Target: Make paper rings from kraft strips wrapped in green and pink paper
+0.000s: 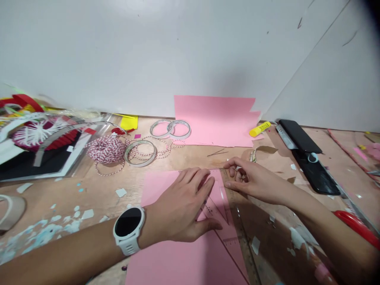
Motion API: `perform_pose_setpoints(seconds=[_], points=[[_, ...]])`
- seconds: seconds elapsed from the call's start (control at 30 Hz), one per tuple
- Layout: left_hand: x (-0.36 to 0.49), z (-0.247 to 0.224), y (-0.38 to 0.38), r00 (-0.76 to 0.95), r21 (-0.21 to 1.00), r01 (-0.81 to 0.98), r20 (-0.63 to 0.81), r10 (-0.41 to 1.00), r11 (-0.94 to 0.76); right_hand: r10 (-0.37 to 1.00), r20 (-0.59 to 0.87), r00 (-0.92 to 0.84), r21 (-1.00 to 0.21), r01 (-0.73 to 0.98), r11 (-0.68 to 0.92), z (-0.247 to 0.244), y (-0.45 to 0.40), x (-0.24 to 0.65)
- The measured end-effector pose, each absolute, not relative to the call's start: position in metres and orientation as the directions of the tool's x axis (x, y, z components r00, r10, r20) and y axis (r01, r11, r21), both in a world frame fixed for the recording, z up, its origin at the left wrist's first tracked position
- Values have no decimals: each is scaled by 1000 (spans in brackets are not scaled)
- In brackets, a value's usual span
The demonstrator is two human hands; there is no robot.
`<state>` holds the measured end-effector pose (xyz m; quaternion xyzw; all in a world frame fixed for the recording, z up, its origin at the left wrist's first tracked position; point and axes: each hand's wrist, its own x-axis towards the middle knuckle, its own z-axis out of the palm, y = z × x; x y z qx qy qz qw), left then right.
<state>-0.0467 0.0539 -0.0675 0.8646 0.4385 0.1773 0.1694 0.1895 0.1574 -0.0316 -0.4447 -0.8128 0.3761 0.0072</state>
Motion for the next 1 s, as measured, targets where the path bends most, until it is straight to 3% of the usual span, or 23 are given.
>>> perform_pose_setpoints(seconds=[0.27,1.0], points=[[-47,-68,52,506,453,708,209,837,-542,734,-294,-612,-626,704,336,-25,152,187],[-47,-71,51,521,432,719,183,833,-545,739,-303,-602,-615,716,331,-28,153,189]])
